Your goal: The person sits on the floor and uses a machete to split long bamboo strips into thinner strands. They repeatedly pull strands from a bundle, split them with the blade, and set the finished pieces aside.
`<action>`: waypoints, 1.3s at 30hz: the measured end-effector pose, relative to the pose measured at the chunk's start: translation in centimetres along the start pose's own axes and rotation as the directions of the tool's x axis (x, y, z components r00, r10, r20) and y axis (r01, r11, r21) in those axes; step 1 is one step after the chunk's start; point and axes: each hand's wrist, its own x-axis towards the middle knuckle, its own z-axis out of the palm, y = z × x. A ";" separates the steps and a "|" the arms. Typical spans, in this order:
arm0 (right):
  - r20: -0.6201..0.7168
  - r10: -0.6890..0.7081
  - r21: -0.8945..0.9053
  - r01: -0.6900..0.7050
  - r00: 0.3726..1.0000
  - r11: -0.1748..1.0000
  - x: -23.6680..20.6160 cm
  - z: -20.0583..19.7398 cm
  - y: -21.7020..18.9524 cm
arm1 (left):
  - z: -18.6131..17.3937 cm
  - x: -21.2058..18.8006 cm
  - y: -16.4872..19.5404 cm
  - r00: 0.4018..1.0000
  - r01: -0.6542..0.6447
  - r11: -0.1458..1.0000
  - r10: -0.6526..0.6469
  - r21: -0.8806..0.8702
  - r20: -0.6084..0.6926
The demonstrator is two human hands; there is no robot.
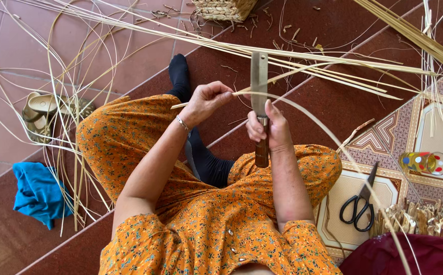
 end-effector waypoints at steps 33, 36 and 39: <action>0.768 -0.114 0.157 -0.013 0.630 0.988 -12.7 11.0 -7.7 | 7.6 -15.7 25.4 0.744 -0.611 0.323 0.545 0.722 0.386; 0.763 -0.139 0.134 0.055 0.631 0.989 -14.5 11.4 -7.1 | 7.6 -16.9 23.7 0.766 -0.587 0.352 0.532 0.729 0.361; 0.753 -0.152 0.165 0.040 0.640 0.986 -15.3 11.5 -7.2 | 7.5 -16.6 24.0 0.772 -0.577 0.371 0.540 0.728 0.336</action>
